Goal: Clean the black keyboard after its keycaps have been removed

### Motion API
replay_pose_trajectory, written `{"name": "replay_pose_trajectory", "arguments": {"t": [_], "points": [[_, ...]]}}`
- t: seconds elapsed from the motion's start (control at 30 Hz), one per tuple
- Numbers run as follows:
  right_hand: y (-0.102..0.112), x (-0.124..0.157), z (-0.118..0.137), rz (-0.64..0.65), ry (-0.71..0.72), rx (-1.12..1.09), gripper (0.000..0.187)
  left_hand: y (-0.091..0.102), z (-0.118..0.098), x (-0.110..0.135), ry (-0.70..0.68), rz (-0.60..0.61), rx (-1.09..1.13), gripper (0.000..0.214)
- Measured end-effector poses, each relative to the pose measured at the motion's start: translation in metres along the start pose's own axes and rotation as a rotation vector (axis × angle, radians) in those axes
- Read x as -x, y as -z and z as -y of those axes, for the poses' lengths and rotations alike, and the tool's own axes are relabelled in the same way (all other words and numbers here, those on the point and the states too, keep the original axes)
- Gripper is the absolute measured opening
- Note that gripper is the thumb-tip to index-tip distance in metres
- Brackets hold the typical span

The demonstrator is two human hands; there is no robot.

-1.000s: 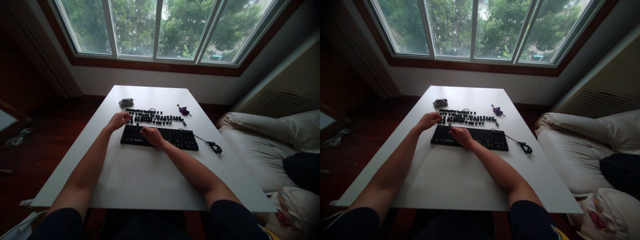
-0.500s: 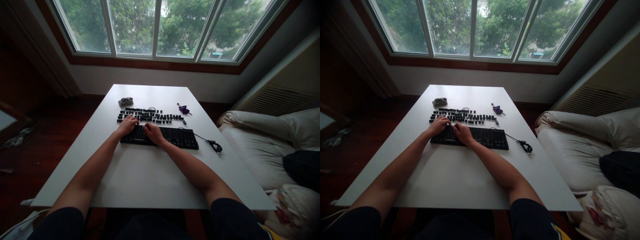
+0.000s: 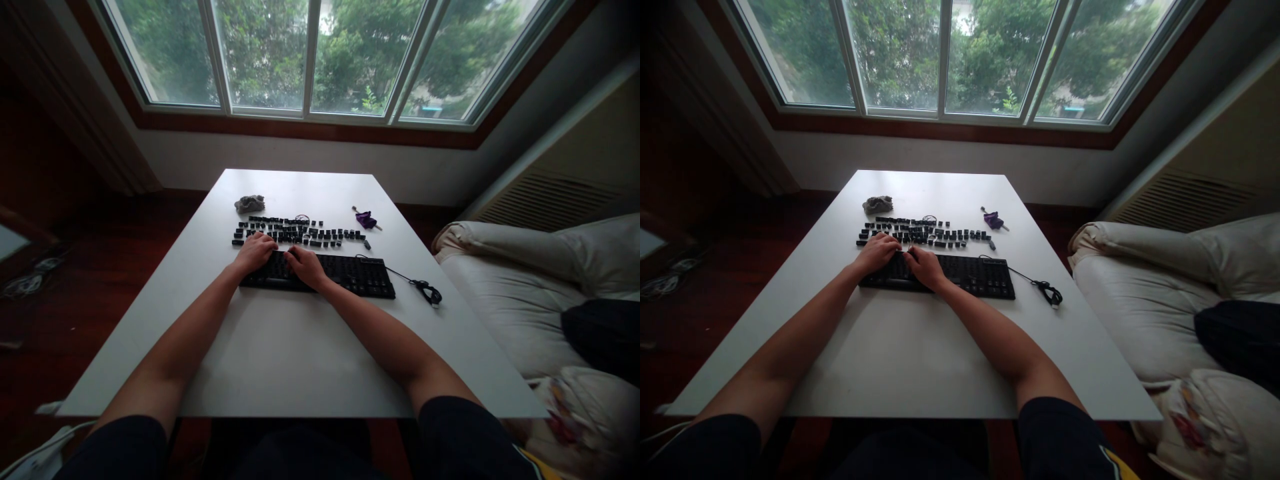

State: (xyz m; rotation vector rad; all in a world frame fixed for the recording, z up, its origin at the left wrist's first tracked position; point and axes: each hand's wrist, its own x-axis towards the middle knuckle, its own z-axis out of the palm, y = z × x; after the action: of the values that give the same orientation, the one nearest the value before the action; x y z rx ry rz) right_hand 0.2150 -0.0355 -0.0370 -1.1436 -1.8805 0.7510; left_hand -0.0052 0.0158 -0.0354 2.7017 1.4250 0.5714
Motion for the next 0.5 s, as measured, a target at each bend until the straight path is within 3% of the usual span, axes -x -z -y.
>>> {"name": "replay_pose_trajectory", "arguments": {"t": [0.23, 0.5], "points": [[0.001, 0.000, 0.001, 0.006, -0.002, 0.028, 0.025, 0.012, -0.008, 0.003, 0.005, -0.018, -0.200, 0.025], [0.000, -0.001, 0.000, 0.005, -0.005, 0.027, 0.025, 0.005, -0.008, 0.003, -0.027, -0.041, -0.183, 0.028]]}}
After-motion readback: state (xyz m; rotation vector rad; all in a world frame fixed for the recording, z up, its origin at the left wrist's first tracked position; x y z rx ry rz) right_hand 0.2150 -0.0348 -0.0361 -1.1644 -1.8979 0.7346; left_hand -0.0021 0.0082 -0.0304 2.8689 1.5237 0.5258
